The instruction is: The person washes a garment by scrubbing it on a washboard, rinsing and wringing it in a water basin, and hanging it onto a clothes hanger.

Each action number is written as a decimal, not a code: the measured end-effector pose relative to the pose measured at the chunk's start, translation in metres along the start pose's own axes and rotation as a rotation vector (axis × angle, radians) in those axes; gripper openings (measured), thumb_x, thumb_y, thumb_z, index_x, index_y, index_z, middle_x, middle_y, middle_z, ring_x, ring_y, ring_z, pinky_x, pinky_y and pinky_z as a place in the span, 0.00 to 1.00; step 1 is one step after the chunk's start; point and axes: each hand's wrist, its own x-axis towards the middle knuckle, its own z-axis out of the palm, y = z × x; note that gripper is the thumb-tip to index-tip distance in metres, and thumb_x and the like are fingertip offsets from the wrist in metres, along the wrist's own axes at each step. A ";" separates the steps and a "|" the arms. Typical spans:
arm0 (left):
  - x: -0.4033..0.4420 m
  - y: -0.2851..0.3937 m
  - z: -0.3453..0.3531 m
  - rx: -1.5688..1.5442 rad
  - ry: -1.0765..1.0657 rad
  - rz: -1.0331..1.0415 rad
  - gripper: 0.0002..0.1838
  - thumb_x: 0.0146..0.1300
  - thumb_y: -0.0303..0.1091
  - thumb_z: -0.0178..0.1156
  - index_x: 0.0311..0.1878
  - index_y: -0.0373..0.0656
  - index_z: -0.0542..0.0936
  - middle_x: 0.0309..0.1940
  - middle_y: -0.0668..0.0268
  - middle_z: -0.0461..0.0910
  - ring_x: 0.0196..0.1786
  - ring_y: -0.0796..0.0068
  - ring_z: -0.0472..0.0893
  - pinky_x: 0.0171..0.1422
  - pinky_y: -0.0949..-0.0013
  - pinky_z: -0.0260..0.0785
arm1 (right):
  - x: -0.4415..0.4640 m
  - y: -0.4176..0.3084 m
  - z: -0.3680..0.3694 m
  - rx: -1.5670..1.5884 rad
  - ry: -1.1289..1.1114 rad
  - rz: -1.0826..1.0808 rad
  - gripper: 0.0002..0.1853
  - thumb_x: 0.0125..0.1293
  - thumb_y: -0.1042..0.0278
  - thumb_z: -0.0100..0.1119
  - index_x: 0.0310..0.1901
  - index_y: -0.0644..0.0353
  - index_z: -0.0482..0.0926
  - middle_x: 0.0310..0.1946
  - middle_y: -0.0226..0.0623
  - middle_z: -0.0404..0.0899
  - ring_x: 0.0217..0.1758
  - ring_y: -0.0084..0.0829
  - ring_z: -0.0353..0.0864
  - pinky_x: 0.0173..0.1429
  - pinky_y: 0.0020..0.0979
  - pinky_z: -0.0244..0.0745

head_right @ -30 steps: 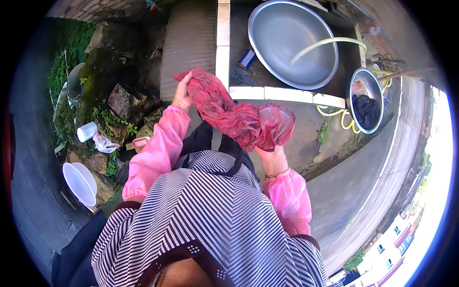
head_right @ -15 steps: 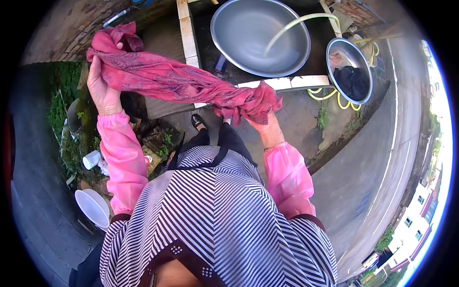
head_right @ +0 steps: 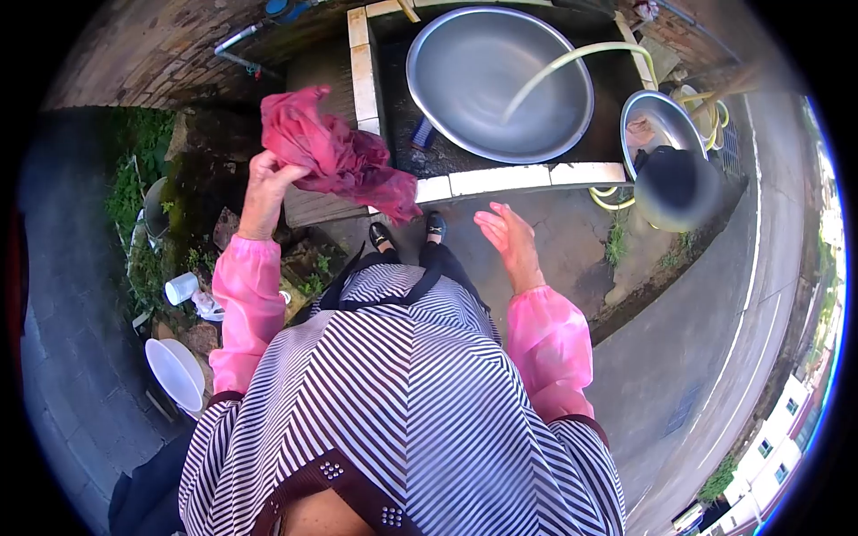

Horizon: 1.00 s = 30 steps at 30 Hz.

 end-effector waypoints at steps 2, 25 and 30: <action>-0.004 -0.023 0.016 0.040 -0.051 -0.105 0.05 0.55 0.23 0.64 0.36 0.38 0.84 0.34 0.70 0.82 0.38 0.82 0.77 0.43 0.72 0.71 | -0.001 0.001 0.014 -0.069 -0.078 0.003 0.24 0.75 0.55 0.51 0.57 0.70 0.71 0.46 0.52 0.83 0.51 0.37 0.85 0.57 0.31 0.79; -0.034 -0.040 0.051 0.890 -0.191 0.192 0.16 0.46 0.23 0.60 0.42 0.39 0.80 0.39 0.59 0.79 0.49 0.54 0.76 0.52 0.52 0.69 | 0.052 -0.056 0.178 -0.004 -0.429 -0.168 0.19 0.67 0.70 0.61 0.58 0.70 0.75 0.49 0.38 0.81 0.52 0.27 0.81 0.60 0.28 0.74; -0.015 -0.042 0.039 0.399 -0.070 -0.133 0.15 0.56 0.30 0.65 0.46 0.35 0.79 0.38 0.56 0.83 0.38 0.62 0.83 0.44 0.61 0.74 | 0.037 -0.065 0.169 0.175 -0.511 -0.071 0.20 0.70 0.74 0.57 0.62 0.69 0.71 0.56 0.41 0.78 0.59 0.31 0.78 0.66 0.32 0.71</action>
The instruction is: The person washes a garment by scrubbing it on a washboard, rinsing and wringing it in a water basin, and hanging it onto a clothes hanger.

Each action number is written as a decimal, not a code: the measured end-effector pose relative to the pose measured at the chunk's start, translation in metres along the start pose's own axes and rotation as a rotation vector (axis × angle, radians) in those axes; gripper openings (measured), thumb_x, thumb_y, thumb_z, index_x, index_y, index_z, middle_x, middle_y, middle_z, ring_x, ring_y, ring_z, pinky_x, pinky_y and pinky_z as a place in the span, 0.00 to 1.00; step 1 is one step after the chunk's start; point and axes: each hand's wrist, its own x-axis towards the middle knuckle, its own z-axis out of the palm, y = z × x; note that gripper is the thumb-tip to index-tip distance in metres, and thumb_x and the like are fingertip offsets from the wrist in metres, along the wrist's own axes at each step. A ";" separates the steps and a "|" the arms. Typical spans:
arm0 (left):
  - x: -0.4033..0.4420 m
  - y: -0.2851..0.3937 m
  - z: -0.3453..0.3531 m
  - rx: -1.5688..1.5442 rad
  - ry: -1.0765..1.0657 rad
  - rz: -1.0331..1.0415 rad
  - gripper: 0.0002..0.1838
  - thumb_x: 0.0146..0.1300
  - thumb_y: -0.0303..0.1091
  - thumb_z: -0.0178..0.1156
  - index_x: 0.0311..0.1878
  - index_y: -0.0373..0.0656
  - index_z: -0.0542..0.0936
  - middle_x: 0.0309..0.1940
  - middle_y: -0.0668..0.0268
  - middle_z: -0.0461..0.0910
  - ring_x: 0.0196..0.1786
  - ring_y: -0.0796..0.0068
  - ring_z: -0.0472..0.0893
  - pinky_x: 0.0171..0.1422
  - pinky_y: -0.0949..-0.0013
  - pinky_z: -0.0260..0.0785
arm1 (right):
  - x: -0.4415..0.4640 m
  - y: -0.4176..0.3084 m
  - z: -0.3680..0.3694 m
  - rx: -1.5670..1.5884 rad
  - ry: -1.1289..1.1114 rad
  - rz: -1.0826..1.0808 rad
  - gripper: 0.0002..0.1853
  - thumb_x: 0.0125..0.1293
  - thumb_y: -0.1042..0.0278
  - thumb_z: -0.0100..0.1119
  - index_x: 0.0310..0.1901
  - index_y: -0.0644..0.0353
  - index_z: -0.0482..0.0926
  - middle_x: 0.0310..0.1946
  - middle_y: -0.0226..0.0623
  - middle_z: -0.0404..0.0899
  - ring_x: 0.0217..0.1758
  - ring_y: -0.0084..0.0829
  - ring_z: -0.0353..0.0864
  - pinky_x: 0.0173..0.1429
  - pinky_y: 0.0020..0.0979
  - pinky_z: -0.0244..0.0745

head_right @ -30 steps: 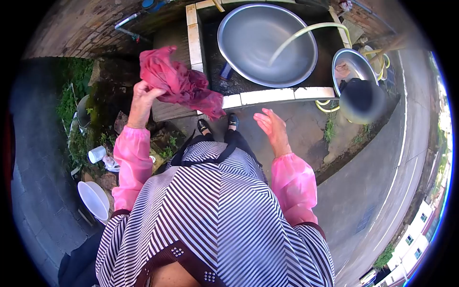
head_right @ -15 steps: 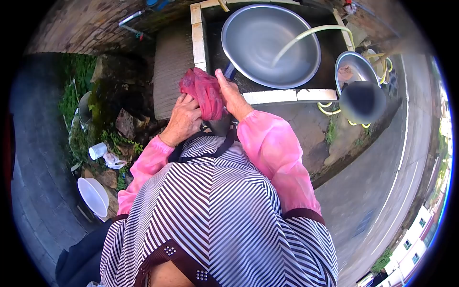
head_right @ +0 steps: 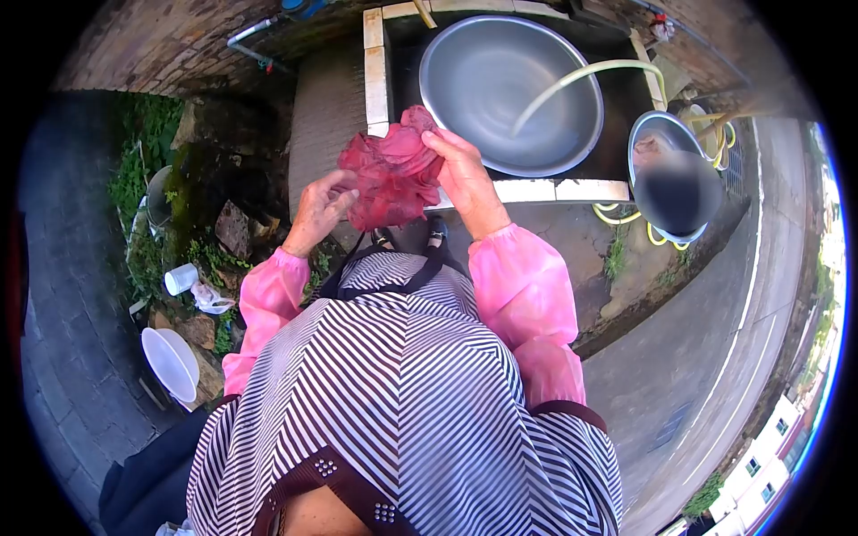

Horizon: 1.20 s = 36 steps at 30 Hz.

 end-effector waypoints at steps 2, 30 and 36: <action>0.010 -0.005 0.003 0.029 0.022 0.035 0.19 0.59 0.35 0.67 0.52 0.36 0.78 0.41 0.57 0.84 0.38 0.68 0.84 0.45 0.66 0.75 | -0.008 -0.007 0.004 0.045 0.008 -0.012 0.20 0.70 0.74 0.56 0.61 0.69 0.72 0.56 0.41 0.78 0.60 0.32 0.77 0.67 0.33 0.70; 0.036 0.042 0.007 -0.365 0.092 0.067 0.06 0.59 0.28 0.67 0.38 0.36 0.85 0.29 0.73 0.80 0.35 0.84 0.77 0.43 0.75 0.70 | -0.031 -0.015 -0.007 -0.452 0.177 -0.178 0.16 0.69 0.67 0.60 0.54 0.67 0.80 0.41 0.32 0.85 0.42 0.18 0.81 0.49 0.20 0.75; 0.031 0.049 -0.015 -0.486 0.126 0.137 0.07 0.62 0.28 0.65 0.42 0.37 0.84 0.37 0.72 0.82 0.41 0.84 0.77 0.50 0.77 0.69 | -0.041 -0.021 -0.029 -0.380 0.206 -0.133 0.17 0.70 0.66 0.60 0.55 0.68 0.78 0.48 0.37 0.83 0.51 0.27 0.83 0.58 0.30 0.78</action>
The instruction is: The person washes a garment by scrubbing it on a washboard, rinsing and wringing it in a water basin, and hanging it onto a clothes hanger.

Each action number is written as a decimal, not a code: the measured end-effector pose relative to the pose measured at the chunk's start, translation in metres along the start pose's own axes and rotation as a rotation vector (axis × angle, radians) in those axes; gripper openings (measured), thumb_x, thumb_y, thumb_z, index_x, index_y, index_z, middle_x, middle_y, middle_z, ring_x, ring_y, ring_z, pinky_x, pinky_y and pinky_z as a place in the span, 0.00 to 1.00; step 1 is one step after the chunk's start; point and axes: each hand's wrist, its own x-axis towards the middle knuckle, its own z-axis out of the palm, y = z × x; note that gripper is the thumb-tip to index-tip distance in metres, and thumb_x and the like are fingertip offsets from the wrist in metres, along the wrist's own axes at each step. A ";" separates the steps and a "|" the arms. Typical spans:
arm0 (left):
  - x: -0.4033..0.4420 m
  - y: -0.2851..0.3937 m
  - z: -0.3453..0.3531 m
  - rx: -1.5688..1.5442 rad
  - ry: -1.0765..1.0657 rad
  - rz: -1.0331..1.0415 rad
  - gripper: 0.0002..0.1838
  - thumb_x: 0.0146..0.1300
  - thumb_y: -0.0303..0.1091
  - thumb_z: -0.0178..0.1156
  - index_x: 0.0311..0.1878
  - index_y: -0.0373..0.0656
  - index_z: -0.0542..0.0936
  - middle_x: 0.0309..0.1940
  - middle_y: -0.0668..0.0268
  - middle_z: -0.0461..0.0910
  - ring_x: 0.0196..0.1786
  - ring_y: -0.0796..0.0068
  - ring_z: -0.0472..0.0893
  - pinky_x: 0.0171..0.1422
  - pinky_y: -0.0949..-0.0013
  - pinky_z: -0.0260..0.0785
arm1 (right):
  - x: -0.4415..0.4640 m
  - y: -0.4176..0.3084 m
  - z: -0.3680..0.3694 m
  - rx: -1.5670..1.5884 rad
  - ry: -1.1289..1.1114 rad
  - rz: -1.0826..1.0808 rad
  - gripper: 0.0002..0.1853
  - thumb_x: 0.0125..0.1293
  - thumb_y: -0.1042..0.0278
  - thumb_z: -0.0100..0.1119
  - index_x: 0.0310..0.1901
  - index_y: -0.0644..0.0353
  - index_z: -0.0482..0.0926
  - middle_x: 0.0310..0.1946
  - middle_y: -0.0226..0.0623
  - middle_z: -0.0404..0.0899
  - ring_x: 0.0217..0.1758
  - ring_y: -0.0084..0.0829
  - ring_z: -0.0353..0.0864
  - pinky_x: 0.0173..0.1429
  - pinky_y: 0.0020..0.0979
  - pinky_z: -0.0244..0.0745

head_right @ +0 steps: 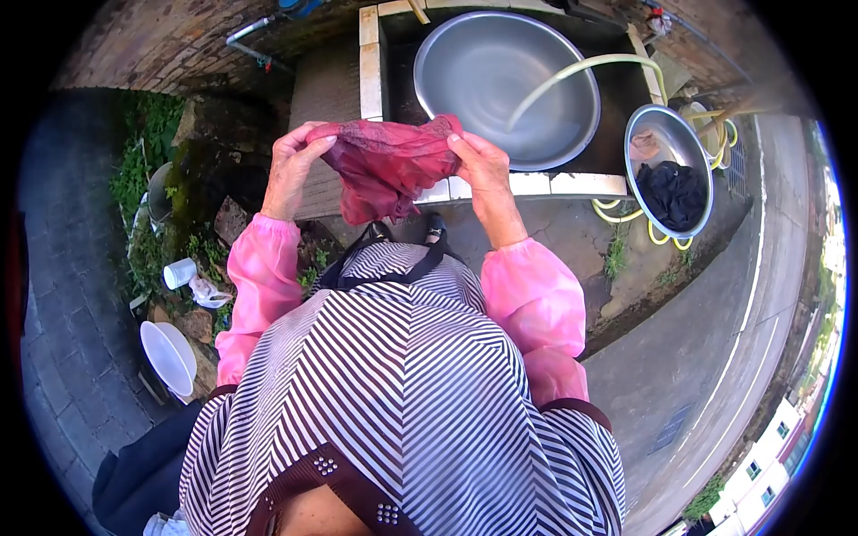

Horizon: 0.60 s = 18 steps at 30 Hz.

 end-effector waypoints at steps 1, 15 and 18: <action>0.001 0.000 0.000 0.007 0.002 0.017 0.07 0.62 0.29 0.64 0.41 0.37 0.84 0.37 0.73 0.82 0.41 0.84 0.77 0.49 0.77 0.69 | 0.000 0.002 -0.002 -0.001 0.002 -0.004 0.17 0.70 0.66 0.60 0.55 0.67 0.78 0.48 0.37 0.83 0.51 0.27 0.83 0.59 0.30 0.77; 0.010 0.016 0.003 0.193 -0.009 0.069 0.06 0.64 0.30 0.64 0.35 0.37 0.83 0.26 0.79 0.77 0.30 0.91 0.72 0.35 0.80 0.64 | -0.009 0.003 0.008 0.011 -0.043 0.049 0.22 0.67 0.66 0.65 0.59 0.67 0.76 0.48 0.35 0.83 0.48 0.25 0.84 0.55 0.28 0.80; 0.019 0.026 -0.004 0.357 -0.026 0.177 0.06 0.64 0.30 0.64 0.34 0.37 0.83 0.24 0.80 0.75 0.28 0.90 0.70 0.32 0.80 0.63 | -0.011 0.009 0.012 -0.103 -0.068 -0.026 0.22 0.66 0.69 0.64 0.60 0.68 0.76 0.47 0.35 0.84 0.45 0.21 0.83 0.53 0.24 0.78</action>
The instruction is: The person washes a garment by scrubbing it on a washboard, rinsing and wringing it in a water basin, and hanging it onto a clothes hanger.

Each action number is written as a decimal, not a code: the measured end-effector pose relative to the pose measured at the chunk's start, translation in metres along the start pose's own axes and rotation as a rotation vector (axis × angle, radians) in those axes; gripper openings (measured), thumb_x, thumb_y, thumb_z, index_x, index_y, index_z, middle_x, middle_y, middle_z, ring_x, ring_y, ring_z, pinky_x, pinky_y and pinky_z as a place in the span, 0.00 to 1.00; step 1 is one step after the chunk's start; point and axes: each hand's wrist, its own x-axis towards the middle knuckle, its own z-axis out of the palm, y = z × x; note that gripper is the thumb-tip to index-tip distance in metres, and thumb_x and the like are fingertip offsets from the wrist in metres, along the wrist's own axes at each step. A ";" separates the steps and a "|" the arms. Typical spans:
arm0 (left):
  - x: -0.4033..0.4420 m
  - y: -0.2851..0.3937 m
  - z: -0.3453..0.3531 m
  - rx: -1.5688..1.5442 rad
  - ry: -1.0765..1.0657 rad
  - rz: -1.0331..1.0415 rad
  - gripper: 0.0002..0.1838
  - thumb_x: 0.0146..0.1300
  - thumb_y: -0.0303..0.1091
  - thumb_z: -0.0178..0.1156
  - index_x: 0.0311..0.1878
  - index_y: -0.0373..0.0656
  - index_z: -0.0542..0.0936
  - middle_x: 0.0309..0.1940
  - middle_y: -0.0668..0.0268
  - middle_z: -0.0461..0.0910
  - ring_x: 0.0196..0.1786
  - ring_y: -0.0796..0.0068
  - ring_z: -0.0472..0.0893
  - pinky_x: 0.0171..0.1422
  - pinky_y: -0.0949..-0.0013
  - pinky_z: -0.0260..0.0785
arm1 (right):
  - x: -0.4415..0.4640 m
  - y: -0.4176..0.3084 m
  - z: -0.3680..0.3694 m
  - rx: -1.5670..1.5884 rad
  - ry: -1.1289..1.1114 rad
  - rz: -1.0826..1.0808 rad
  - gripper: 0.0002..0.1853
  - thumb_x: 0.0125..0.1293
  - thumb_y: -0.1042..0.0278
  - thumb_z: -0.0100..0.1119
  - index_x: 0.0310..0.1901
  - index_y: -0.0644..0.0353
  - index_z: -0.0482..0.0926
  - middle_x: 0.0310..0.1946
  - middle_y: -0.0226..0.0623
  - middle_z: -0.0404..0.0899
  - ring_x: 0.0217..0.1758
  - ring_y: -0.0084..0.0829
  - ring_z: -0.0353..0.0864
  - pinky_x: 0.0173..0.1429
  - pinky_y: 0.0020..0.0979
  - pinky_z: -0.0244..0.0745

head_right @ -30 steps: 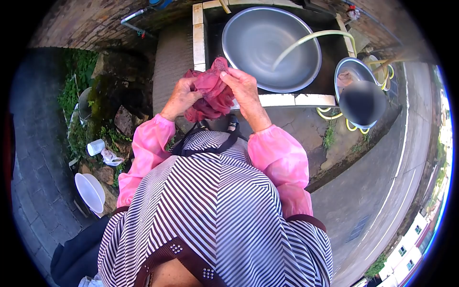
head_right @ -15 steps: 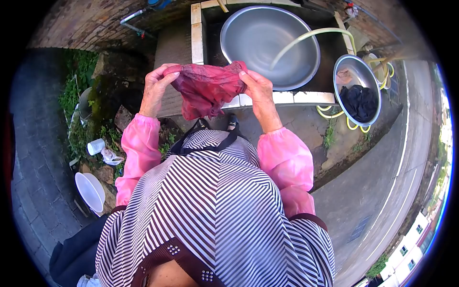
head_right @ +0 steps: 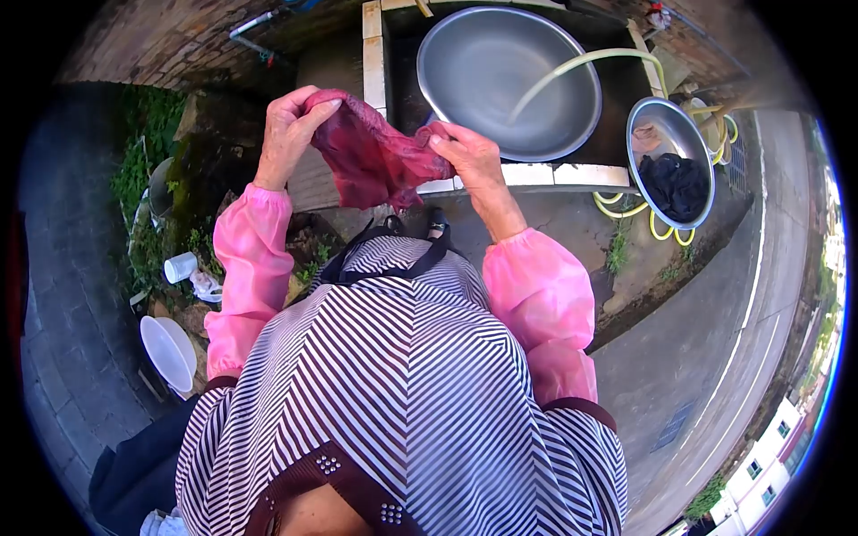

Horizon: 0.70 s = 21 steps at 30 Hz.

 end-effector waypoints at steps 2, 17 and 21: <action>0.005 0.006 -0.009 0.149 0.013 0.097 0.07 0.64 0.30 0.64 0.34 0.35 0.82 0.23 0.80 0.74 0.27 0.90 0.68 0.31 0.79 0.62 | -0.004 -0.008 0.003 -0.089 0.034 -0.074 0.21 0.66 0.70 0.64 0.59 0.68 0.76 0.46 0.36 0.84 0.44 0.20 0.83 0.52 0.22 0.77; 0.038 0.149 -0.120 0.490 0.429 0.778 0.01 0.60 0.23 0.64 0.34 0.36 0.83 0.21 0.74 0.73 0.26 0.86 0.68 0.29 0.77 0.59 | -0.053 -0.186 0.086 -0.429 0.160 -0.674 0.14 0.69 0.68 0.60 0.53 0.65 0.81 0.43 0.32 0.84 0.42 0.19 0.81 0.46 0.20 0.75; 0.042 0.127 -0.123 0.718 0.246 0.796 0.05 0.50 0.25 0.67 0.29 0.40 0.80 0.22 0.53 0.77 0.26 0.56 0.80 0.29 0.63 0.68 | -0.060 -0.138 0.096 -0.795 -0.224 -0.405 0.15 0.67 0.63 0.63 0.47 0.66 0.80 0.30 0.32 0.81 0.34 0.18 0.78 0.40 0.24 0.73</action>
